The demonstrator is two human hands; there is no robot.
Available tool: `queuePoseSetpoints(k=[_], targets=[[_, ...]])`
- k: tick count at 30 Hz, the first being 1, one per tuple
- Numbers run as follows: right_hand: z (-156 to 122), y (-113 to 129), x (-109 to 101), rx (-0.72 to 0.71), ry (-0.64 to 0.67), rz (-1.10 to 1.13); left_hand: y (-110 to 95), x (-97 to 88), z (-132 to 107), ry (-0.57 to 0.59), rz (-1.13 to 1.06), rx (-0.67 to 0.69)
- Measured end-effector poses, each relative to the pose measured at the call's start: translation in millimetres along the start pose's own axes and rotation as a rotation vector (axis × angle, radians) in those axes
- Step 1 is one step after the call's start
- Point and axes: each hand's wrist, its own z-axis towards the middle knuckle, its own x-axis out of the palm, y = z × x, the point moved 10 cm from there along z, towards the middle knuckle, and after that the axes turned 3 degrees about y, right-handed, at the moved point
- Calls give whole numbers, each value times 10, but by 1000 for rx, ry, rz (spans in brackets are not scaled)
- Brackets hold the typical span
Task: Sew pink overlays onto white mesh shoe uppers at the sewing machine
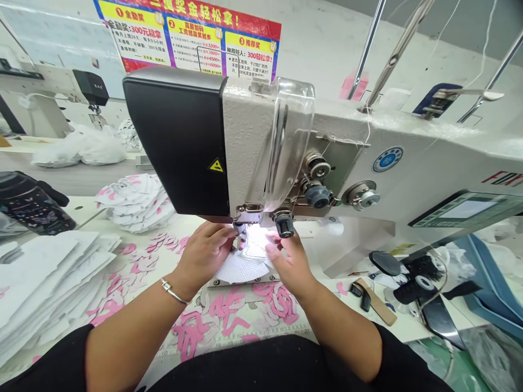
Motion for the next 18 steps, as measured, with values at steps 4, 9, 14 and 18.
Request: queuePoseSetpoints(k=[4,9,14,18], targets=[[-20,-358,75,262,64,222,4,-241,-67,-61,-23,62],[14,-248,225,314,298,176,43,-433,-282,-64,53,100],[135,-219,344,365,428,82,58,-478,-336,-66,102,66],[208,-227,383,353,408,142,362,-819,-351,-140,174,-99]])
